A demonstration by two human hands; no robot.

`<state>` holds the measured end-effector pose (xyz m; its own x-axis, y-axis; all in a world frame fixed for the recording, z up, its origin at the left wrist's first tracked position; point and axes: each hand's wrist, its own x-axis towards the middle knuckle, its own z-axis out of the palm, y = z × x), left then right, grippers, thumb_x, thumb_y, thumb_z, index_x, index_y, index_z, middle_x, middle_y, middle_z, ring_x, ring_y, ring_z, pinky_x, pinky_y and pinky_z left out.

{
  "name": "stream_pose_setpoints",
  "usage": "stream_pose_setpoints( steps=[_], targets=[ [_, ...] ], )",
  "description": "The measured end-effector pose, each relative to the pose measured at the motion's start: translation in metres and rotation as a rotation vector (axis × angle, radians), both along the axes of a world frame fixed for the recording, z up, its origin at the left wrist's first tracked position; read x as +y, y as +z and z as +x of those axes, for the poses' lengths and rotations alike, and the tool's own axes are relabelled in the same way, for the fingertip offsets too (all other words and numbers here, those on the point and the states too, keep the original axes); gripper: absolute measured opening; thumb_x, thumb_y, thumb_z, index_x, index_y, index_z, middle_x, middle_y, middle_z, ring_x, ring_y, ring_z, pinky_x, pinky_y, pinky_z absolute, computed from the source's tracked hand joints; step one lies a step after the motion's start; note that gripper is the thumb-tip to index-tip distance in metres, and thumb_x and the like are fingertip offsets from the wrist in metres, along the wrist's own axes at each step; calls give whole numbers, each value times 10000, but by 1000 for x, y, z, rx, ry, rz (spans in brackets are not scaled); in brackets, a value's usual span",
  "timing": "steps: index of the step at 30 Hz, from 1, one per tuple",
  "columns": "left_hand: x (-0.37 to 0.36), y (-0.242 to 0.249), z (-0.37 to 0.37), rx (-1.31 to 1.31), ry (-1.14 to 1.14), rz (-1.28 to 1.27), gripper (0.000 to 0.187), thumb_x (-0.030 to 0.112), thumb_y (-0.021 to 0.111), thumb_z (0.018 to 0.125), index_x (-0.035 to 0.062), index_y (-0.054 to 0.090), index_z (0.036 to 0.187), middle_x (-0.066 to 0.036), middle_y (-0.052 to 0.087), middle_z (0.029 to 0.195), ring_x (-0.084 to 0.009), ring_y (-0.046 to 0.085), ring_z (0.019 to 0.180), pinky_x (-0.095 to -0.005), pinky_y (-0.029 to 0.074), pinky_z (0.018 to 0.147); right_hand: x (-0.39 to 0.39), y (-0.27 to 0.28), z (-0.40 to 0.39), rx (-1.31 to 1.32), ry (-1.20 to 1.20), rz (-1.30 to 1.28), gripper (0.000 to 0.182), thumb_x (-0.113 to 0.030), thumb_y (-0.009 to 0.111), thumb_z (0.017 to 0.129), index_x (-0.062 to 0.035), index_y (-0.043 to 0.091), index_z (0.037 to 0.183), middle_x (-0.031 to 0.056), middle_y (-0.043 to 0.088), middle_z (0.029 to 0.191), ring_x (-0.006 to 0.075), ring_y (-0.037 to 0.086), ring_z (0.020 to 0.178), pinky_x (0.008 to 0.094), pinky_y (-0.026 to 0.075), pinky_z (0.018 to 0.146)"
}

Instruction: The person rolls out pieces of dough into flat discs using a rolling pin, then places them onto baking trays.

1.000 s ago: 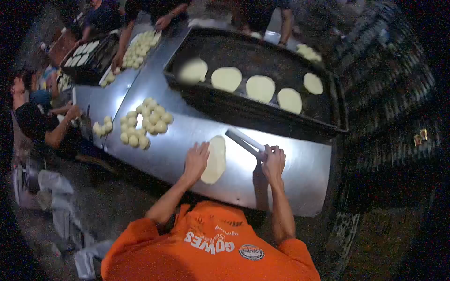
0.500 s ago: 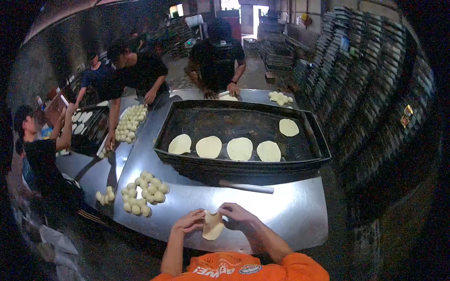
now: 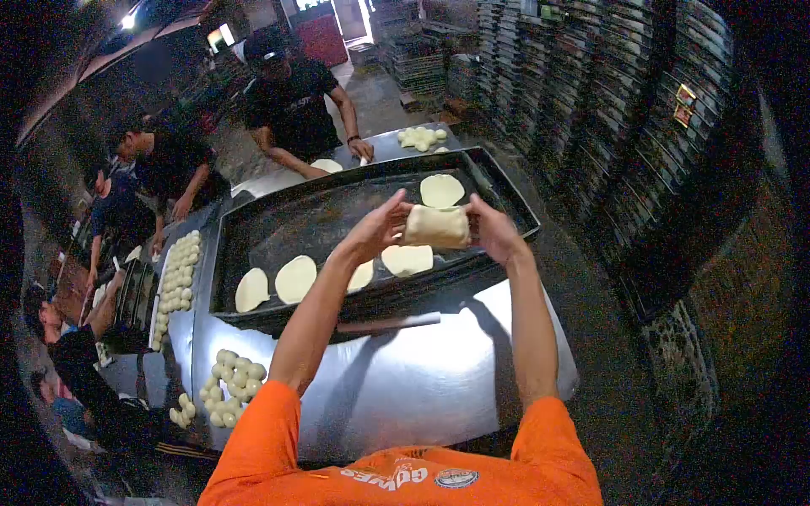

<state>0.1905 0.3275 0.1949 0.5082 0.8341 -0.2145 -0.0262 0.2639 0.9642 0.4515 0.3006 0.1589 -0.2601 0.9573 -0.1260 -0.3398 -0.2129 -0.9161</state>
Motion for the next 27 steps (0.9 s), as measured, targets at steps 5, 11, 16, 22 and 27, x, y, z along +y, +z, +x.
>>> stream_pose_setpoints(
  steps=[5,11,16,22,27],
  targets=[
    [25,-39,80,-90,17,-256,880,849,455,805,54,613,1147,-88,608,1112,-239,559,1066,-424,438,950,60,-29,49,-51,-45,-188,588,-572,372,1011,-49,636,1055,99,676,1002,233,624,955,390,495,836],
    [54,-131,101,-9,441,82,812,672,481,933,-45,548,1308,-144,591,1232,-223,540,1128,-360,407,997,124,-122,43,-647,-450,224,518,-479,452,1012,3,620,923,84,679,930,279,615,883,421,464,861],
    [-67,-91,24,-2,594,563,331,211,550,1012,-5,573,1261,-116,626,1138,-187,592,1054,-321,474,918,25,-53,-44,-798,-846,890,221,-130,524,961,28,658,1037,162,632,983,307,615,908,412,475,822],
    [-285,-171,-120,390,808,206,246,231,600,988,26,664,1106,-115,670,1086,-207,636,1003,-334,513,896,-119,-125,-137,-747,27,841,182,17,570,877,16,657,1036,182,633,1081,345,582,1068,422,441,977],
    [-400,-224,-273,966,1584,170,312,298,601,972,19,656,1101,-139,660,999,-235,626,873,-374,494,795,-134,-176,-138,-1186,-28,843,302,-67,639,888,-14,650,1185,186,582,1149,349,528,1111,454,403,988]
  ],
)
